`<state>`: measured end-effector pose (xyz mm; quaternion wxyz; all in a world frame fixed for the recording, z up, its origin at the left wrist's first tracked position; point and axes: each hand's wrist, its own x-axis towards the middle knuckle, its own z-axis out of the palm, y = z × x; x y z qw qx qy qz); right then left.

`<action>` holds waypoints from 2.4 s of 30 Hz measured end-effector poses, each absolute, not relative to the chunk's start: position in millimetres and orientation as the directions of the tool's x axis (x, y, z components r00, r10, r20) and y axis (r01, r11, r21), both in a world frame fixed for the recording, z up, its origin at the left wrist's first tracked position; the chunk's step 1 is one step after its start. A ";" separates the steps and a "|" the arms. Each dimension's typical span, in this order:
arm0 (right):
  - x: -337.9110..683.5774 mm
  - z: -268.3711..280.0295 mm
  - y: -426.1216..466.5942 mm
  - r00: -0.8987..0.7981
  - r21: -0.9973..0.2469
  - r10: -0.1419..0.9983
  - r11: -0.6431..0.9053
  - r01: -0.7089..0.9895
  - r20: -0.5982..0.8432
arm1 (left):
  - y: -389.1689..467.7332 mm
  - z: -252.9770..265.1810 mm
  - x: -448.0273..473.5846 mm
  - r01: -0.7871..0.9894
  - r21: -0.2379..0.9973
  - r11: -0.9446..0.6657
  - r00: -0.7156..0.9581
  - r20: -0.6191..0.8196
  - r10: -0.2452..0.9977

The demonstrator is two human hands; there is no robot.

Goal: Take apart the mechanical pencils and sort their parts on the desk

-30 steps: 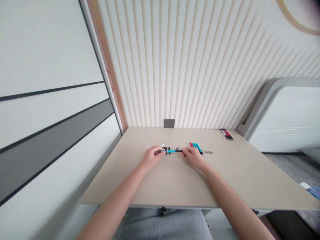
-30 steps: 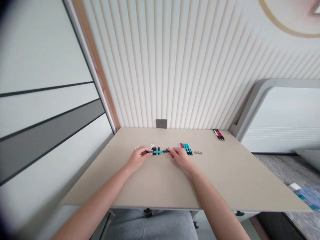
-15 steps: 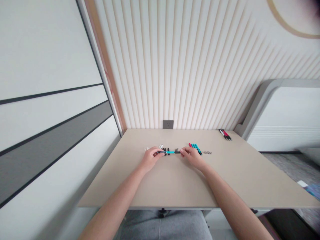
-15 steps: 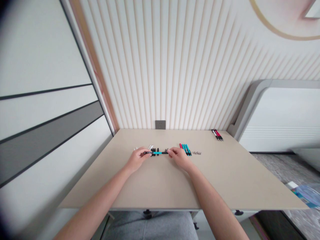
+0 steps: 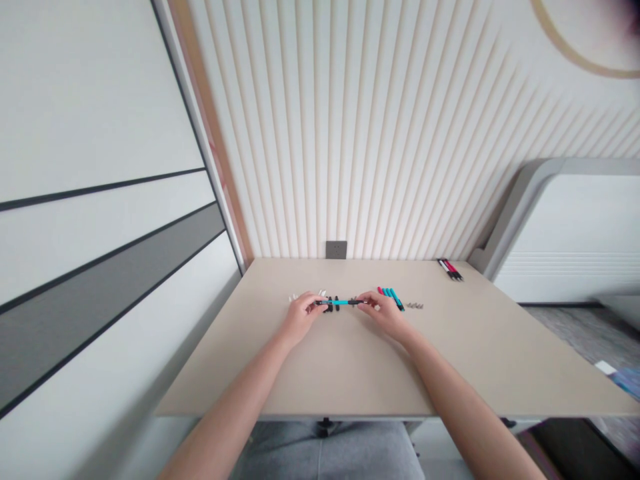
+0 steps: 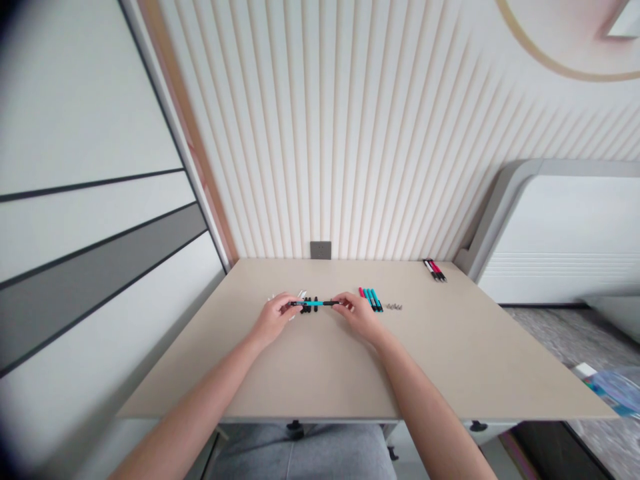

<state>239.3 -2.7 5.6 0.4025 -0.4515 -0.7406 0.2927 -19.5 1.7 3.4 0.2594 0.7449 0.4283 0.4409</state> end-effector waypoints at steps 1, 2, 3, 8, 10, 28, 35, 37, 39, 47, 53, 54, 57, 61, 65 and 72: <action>239.3 6.3 -2.9 -0.256 -0.797 0.905 0.421 0.433 0.339 | 2.6 2.8 -20.1 0.410 0.761 -0.502 0.233 0.445 0.865; 239.6 7.1 -3.1 -0.240 -0.796 0.907 0.420 0.435 0.347 | 3.4 2.3 -20.9 0.411 0.757 -0.508 0.219 0.458 0.861; 239.9 7.9 -3.4 -0.224 -0.794 0.907 0.420 0.439 0.355 | 4.1 2.1 -21.7 0.413 0.751 -0.515 0.209 0.472 0.857; 241.5 8.9 -5.2 -0.246 -0.798 0.915 0.400 0.451 0.319 | 4.9 2.7 -23.2 0.427 0.728 -0.537 0.234 0.485 0.843; 241.3 7.2 -5.0 -0.244 -0.816 0.930 0.360 0.453 0.275 | 4.7 3.0 -23.2 0.420 0.730 -0.539 0.253 0.476 0.842; 239.2 2.4 -1.7 -0.242 -0.785 0.928 0.370 0.496 0.284 | 4.0 7.5 -25.5 0.429 0.697 -0.575 0.312 0.483 0.818; 238.9 12.2 -7.5 -0.280 -0.752 0.880 0.473 0.459 0.383 | 3.9 6.1 -25.8 0.443 0.702 -0.557 0.265 0.491 0.830; 240.0 13.8 -8.8 -0.337 -0.748 0.876 0.474 0.465 0.346 | 3.6 6.5 -25.8 0.442 0.705 -0.554 0.272 0.484 0.832; 240.7 13.4 -9.3 -0.376 -0.750 0.873 0.468 0.468 0.310 | 3.4 7.5 -26.1 0.432 0.709 -0.558 0.279 0.483 0.830; 239.9 11.0 -6.7 -0.277 -0.754 0.877 0.479 0.449 0.392 | 2.8 10.1 -26.4 0.413 0.712 -0.569 0.294 0.487 0.823; 241.6 12.7 -9.0 -0.337 -0.719 0.875 0.480 0.503 0.349 | 0.9 10.7 -24.8 0.416 0.708 -0.571 0.319 0.474 0.821; 241.5 11.9 -9.0 -0.339 -0.717 0.881 0.467 0.518 0.329 | 0.8 10.5 -24.7 0.415 0.707 -0.572 0.323 0.473 0.819; 240.1 9.2 -7.8 -0.325 -0.725 0.890 0.452 0.520 0.321 | 1.0 9.4 -24.7 0.411 0.712 -0.570 0.309 0.479 0.821; 239.6 8.5 -5.4 -0.288 -0.722 0.871 0.491 0.488 0.398 | 1.4 8.8 -25.3 0.422 0.708 -0.567 0.284 0.491 0.824; 244.5 10.0 -5.0 -0.336 -0.715 0.850 0.524 0.463 0.405 | 1.5 9.5 -25.7 0.433 0.687 -0.583 0.301 0.499 0.813; 245.2 6.4 -5.3 -0.376 -0.717 0.869 0.482 0.503 0.321 | 0.8 10.3 -24.7 0.412 0.684 -0.602 0.348 0.493 0.798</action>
